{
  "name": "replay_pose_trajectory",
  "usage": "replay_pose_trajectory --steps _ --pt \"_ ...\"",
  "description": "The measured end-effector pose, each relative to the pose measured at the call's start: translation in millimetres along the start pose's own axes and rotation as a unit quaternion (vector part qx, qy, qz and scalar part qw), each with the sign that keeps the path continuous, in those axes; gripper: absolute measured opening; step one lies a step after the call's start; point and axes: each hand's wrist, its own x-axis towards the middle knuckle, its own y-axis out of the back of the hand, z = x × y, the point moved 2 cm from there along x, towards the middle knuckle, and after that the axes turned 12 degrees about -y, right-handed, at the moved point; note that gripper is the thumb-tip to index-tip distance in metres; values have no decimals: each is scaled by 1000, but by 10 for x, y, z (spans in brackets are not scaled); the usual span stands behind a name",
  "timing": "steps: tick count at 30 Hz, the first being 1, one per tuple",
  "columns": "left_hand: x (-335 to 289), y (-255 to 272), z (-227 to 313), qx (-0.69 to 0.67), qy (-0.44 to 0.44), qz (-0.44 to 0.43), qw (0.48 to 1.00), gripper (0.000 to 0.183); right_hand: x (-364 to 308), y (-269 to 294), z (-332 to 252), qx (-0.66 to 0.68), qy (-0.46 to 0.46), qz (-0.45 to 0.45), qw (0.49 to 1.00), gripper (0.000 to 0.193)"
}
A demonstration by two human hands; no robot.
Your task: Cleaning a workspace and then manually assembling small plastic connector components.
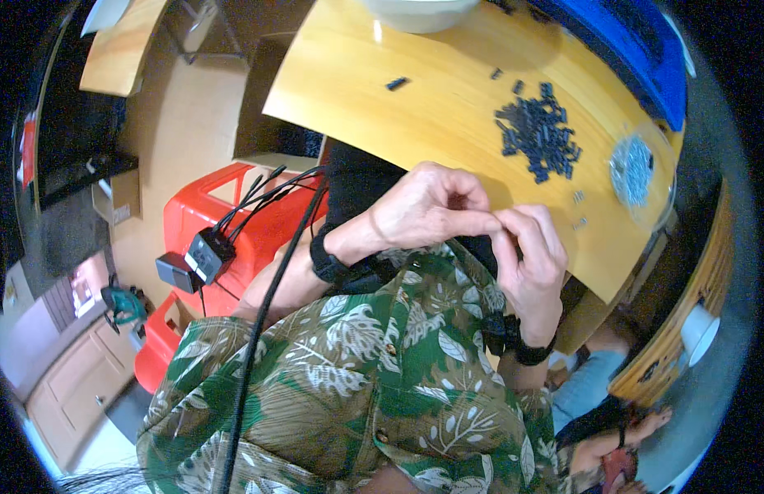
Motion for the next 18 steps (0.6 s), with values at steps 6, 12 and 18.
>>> replay_pose_trajectory --steps 6,12,18 --pt "16 10 -238 -149 55 -74 984 12 -74 -75 181 43 -40 -80 995 18" --pt "8 -37 -281 -194 26 -39 980 11 -6 0 598 15 -236 129 963 8" --pt "-4 -89 -186 -201 5 -34 979 11 147 26 779 -46 -181 156 970 17"
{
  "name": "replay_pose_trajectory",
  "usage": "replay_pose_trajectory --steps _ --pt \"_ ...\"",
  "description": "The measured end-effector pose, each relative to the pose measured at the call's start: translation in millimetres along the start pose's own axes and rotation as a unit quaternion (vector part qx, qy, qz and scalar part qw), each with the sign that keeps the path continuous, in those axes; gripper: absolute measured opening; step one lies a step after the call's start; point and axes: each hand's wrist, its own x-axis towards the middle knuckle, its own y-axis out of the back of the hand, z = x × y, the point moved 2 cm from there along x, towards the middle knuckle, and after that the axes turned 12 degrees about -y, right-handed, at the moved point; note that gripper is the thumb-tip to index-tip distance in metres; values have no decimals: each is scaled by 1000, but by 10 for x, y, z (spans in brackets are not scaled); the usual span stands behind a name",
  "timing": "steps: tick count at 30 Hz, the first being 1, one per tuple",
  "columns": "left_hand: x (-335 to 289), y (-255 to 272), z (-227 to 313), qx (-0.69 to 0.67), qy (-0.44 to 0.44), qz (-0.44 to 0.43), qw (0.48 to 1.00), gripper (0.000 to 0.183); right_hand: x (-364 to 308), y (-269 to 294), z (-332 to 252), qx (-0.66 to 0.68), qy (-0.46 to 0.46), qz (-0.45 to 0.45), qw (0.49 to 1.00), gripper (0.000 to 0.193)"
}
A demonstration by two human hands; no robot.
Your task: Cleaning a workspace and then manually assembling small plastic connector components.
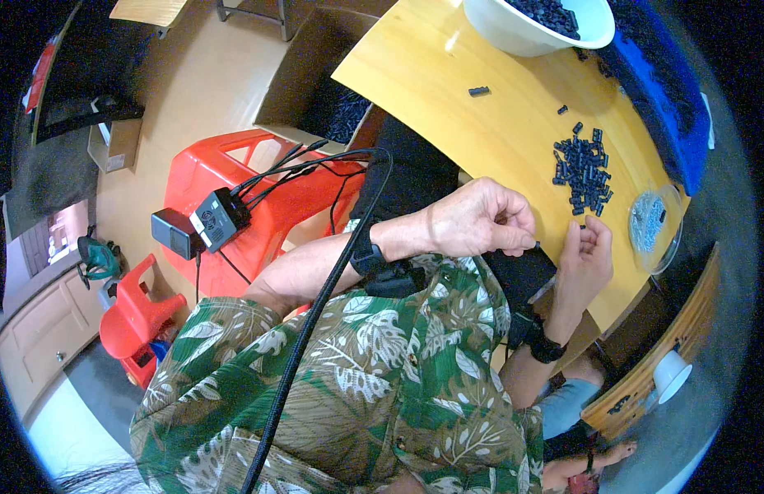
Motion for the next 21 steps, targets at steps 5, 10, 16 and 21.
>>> replay_pose_trajectory --steps 5,10,16,21 --pt "-93 -44 32 20 -39 15 999 12 44 20 9 32 13 9 999 18" --pt "-105 -74 19 -37 -26 36 998 13 -190 186 -147 251 -59 -152 954 12" --pt "-213 -102 72 -51 23 1 998 12 -640 104 -474 353 5 -230 907 18" --pt "-78 -147 155 -56 37 -13 998 15 -493 215 -512 350 31 -235 906 17"
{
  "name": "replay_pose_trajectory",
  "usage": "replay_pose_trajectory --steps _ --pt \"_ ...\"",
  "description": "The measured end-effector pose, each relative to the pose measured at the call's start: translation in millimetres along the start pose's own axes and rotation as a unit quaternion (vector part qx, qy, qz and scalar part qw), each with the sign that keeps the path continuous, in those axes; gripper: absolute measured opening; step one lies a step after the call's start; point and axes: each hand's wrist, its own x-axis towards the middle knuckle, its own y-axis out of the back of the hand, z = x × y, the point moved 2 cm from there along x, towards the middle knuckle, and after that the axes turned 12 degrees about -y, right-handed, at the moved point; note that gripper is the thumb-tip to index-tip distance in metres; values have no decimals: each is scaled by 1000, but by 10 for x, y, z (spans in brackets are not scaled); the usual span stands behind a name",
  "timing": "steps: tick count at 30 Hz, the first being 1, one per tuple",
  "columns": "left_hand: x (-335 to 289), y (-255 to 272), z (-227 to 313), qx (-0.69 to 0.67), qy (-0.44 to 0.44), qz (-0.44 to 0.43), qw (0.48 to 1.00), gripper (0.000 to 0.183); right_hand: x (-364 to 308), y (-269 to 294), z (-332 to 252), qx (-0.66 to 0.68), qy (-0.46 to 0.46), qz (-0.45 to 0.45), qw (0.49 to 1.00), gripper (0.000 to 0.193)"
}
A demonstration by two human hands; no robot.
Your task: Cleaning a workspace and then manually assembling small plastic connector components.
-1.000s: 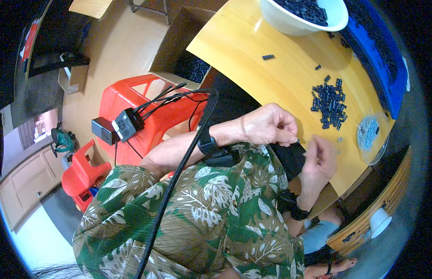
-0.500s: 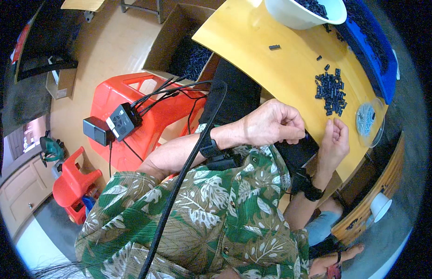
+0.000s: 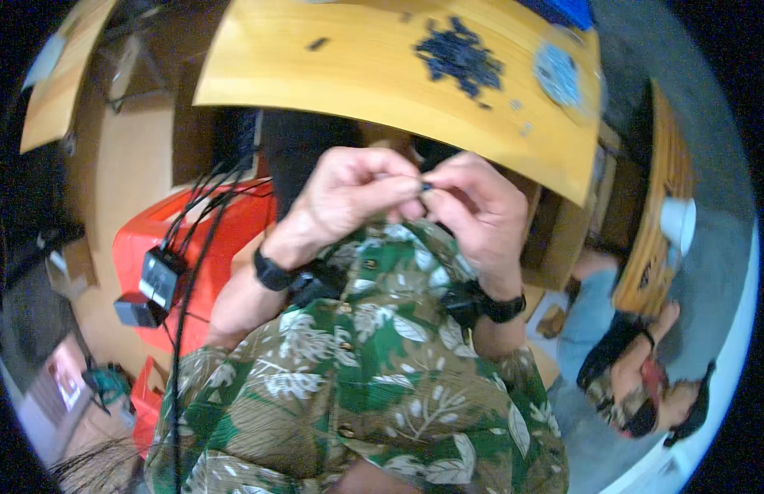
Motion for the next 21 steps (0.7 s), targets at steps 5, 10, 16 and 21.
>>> replay_pose_trajectory --steps 5,10,16,21 --pt "-76 -1 25 -29 -28 -63 997 23 -114 23 11 -9 55 34 998 19" --pt "-134 -42 -19 -43 -31 -31 998 18 -191 6 -46 -77 118 70 987 24" --pt "-110 -13 -9 -21 -75 -16 997 14 -175 -85 -96 -222 252 111 935 30" --pt "-139 -20 22 -27 -94 1 995 14 -159 -75 -101 -179 215 85 956 30"
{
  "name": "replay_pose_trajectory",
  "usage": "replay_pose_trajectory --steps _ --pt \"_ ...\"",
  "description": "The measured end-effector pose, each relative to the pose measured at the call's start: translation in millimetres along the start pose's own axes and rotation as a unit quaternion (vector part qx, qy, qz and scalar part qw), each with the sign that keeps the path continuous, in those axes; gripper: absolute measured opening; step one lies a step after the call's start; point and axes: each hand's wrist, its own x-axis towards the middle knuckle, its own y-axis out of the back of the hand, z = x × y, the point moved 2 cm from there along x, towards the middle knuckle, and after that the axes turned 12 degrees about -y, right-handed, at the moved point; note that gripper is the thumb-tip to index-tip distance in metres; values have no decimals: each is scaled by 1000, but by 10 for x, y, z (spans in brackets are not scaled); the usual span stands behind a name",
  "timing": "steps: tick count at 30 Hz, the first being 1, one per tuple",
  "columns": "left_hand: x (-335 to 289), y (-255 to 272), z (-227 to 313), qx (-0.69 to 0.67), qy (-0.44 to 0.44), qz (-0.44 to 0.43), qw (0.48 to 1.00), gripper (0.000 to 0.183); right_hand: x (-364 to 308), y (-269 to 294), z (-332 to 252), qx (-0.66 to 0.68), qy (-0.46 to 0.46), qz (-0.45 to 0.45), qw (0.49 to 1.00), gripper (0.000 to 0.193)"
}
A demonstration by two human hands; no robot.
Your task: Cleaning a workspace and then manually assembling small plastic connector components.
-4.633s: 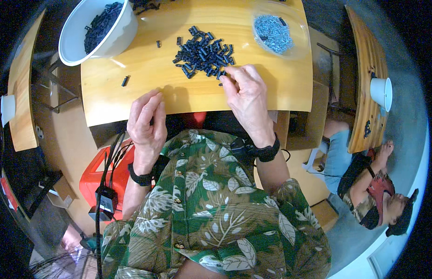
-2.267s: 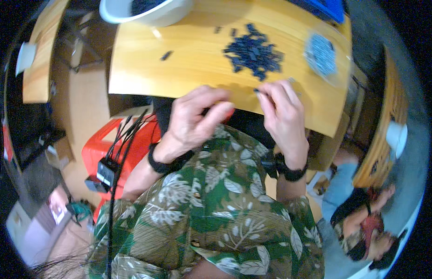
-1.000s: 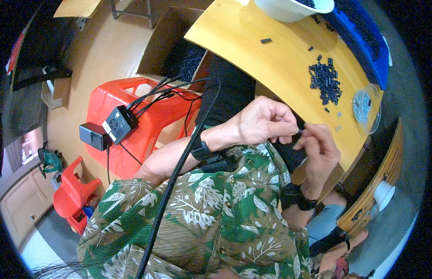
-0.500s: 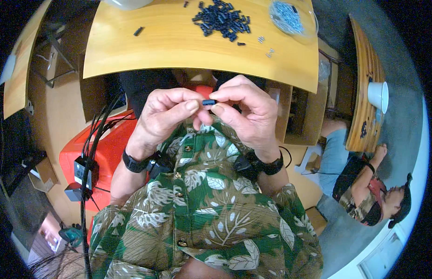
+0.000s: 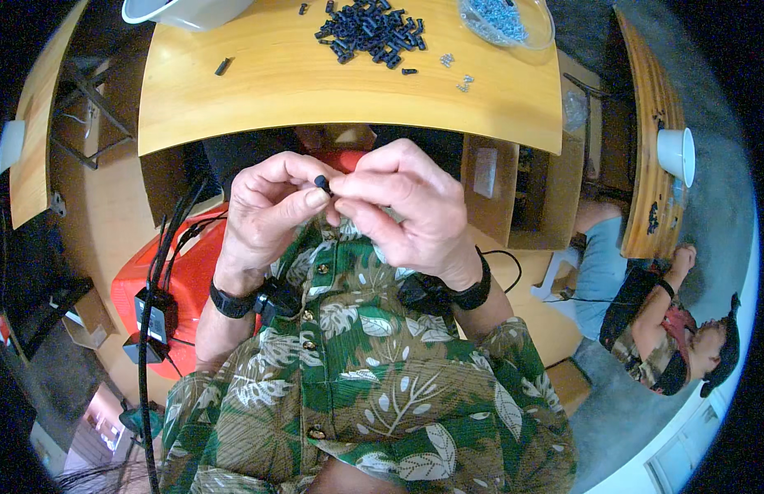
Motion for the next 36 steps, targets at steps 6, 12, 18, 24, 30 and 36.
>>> replay_pose_trajectory --steps 6,12,18,24,30,36 --pt "-35 23 76 42 69 -54 995 15 62 6 77 46 -9 -92 995 37" --pt "-24 20 1 -18 78 -75 994 16 17 44 117 92 -33 -97 991 24" --pt "26 -1 47 -2 52 -64 997 18 -19 31 156 149 -85 -60 983 14" --pt "74 -56 119 333 -217 -79 914 36 -170 -181 267 567 -336 -93 746 11" --pt "119 -39 94 361 -226 -97 900 33 -191 -268 297 628 -382 -125 666 16" --pt "126 -88 180 470 -206 -99 853 23 -90 -133 269 387 -340 -35 856 12"
